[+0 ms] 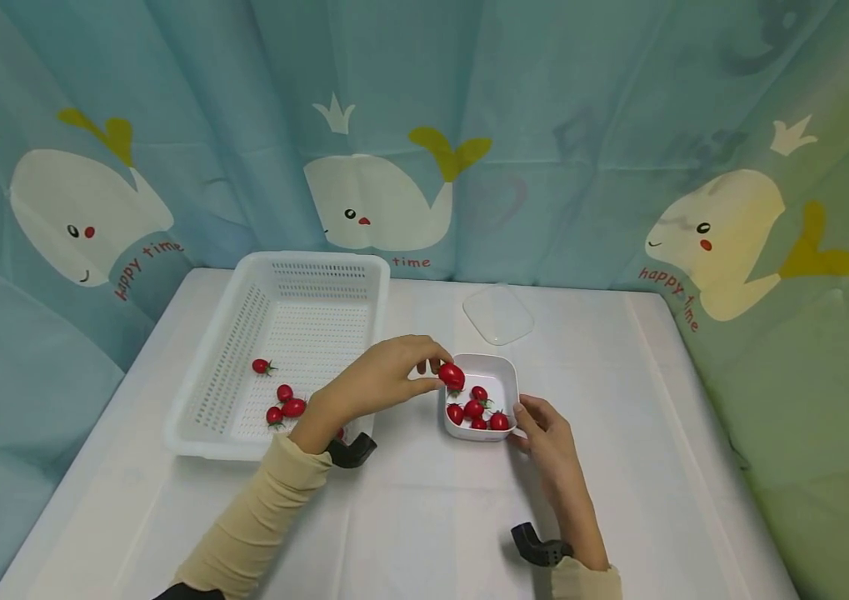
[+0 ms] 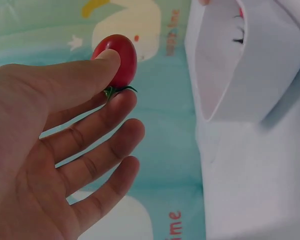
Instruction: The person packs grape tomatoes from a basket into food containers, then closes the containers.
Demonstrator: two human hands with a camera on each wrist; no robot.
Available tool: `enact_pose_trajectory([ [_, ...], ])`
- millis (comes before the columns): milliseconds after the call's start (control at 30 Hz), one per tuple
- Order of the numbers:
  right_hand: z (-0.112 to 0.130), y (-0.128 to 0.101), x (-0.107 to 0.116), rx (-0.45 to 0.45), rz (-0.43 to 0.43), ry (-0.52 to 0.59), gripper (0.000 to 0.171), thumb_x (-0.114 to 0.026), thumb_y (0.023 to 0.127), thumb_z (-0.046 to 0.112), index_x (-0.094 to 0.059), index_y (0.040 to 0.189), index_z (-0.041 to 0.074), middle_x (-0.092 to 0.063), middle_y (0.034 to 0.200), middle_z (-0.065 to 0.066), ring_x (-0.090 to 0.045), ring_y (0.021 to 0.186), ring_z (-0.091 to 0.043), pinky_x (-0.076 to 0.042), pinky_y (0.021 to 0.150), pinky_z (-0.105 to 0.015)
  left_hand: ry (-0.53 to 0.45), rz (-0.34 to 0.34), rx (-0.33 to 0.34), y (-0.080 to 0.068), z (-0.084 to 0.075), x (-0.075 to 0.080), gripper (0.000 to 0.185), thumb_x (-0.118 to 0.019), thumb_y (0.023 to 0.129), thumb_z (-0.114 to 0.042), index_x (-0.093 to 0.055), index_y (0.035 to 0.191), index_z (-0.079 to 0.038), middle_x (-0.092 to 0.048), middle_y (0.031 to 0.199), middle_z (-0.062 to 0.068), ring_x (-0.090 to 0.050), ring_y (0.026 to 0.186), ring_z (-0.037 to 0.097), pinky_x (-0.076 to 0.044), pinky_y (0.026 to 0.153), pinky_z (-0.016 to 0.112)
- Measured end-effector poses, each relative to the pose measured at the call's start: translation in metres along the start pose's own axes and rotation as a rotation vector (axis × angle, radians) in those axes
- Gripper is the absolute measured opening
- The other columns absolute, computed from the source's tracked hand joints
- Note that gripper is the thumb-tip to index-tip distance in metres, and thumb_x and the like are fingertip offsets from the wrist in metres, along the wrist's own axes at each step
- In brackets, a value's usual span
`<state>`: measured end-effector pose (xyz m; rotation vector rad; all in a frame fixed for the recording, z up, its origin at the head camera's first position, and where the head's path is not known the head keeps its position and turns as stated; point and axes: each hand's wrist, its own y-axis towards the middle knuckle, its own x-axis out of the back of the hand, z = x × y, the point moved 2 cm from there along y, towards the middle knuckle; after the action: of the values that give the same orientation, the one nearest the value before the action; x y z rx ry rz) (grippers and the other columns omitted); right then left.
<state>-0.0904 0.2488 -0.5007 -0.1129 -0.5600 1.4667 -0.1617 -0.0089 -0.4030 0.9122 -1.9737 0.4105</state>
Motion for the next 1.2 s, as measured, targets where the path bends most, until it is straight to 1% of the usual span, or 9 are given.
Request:
enact_pose_trajectory([
  [200,0.006,-0.002,0.002,0.008,0.009,-0.030,0.051,-0.050,0.111,0.032,-0.046,0.153,0.003,-0.050,0.155,-0.022,-0.056,0.131,-0.029,-0.053,0.086,-0.016,0.052,0.009,-0.010,0.003,-0.009,-0.011,0.028,-0.075,0.098,-0.026,-0.072,0.123,-0.017,-0.071,0.111,-0.004,-0.064,0.099,0.011,-0.053,0.089,0.027],
  [367,0.006,0.001,0.003,0.022,0.024,-0.027,0.049,-0.048,0.111,0.028,-0.046,0.152,0.001,-0.051,0.153,-0.024,-0.059,0.123,-0.018,-0.055,0.086,-0.016,0.080,0.022,-0.012,0.005,-0.015,-0.020,0.028,-0.074,0.098,-0.025,-0.071,0.124,-0.017,-0.073,0.117,-0.003,-0.064,0.098,0.011,-0.054,0.089,0.027],
  [567,0.005,0.003,0.003,0.033,0.042,0.013,0.048,-0.048,0.111,0.025,-0.046,0.151,-0.002,-0.052,0.150,-0.025,-0.060,0.108,-0.005,-0.057,0.086,-0.016,0.120,0.028,-0.003,0.009,-0.020,-0.032,0.031,-0.075,0.097,-0.029,-0.071,0.126,-0.017,-0.073,0.119,-0.004,-0.065,0.099,0.010,-0.055,0.088,0.025],
  [700,0.003,0.002,0.005,0.033,0.037,0.010,0.047,-0.048,0.111,0.025,-0.046,0.151,-0.001,-0.052,0.149,-0.024,-0.061,0.105,-0.004,-0.057,0.086,-0.017,0.168,-0.007,-0.008,0.011,-0.025,-0.037,0.029,-0.075,0.097,-0.030,-0.072,0.123,-0.019,-0.073,0.116,-0.006,-0.066,0.097,0.011,-0.055,0.086,0.025],
  [800,0.003,0.003,0.006,0.035,0.034,0.009,0.048,-0.049,0.111,0.026,-0.046,0.150,-0.001,-0.053,0.148,-0.023,-0.061,0.102,-0.002,-0.057,0.086,-0.017,0.182,-0.038,0.000,0.013,-0.028,-0.041,0.028,-0.076,0.097,-0.032,-0.072,0.121,-0.019,-0.073,0.114,-0.006,-0.067,0.097,0.012,-0.055,0.084,0.025],
  [933,0.003,0.003,0.006,0.040,0.037,0.021,0.047,-0.049,0.111,0.026,-0.046,0.150,-0.001,-0.053,0.146,-0.022,-0.062,0.101,-0.001,-0.058,0.086,-0.019,0.161,-0.089,0.039,0.013,-0.033,-0.049,0.028,-0.077,0.096,-0.031,-0.072,0.119,-0.017,-0.073,0.108,-0.003,-0.067,0.094,0.012,-0.054,0.079,0.023],
  [1033,0.003,0.002,0.006,0.039,0.037,0.016,0.048,-0.048,0.111,0.027,-0.046,0.151,0.000,-0.054,0.146,-0.021,-0.063,0.105,-0.005,-0.058,0.087,-0.018,0.128,-0.142,0.072,0.012,-0.036,-0.057,0.026,-0.078,0.095,-0.029,-0.073,0.117,-0.016,-0.072,0.100,-0.002,-0.064,0.089,0.010,-0.052,0.074,0.021],
  [1100,0.003,0.001,0.006,0.037,0.035,0.008,0.049,-0.048,0.111,0.029,-0.046,0.151,0.001,-0.053,0.148,-0.021,-0.063,0.109,-0.008,-0.057,0.088,-0.018,0.109,-0.174,0.085,0.011,-0.035,-0.063,0.025,-0.078,0.094,-0.029,-0.073,0.115,-0.016,-0.072,0.097,-0.002,-0.063,0.087,0.009,-0.050,0.071,0.019],
  [1200,0.002,0.001,0.006,0.034,0.040,-0.002,0.050,-0.048,0.111,0.030,-0.045,0.152,0.001,-0.051,0.151,-0.021,-0.062,0.113,-0.012,-0.056,0.088,-0.017,0.088,-0.192,0.104,0.010,-0.032,-0.070,0.024,-0.079,0.094,-0.028,-0.073,0.114,-0.017,-0.071,0.094,-0.004,-0.061,0.084,0.008,-0.047,0.069,0.018],
])
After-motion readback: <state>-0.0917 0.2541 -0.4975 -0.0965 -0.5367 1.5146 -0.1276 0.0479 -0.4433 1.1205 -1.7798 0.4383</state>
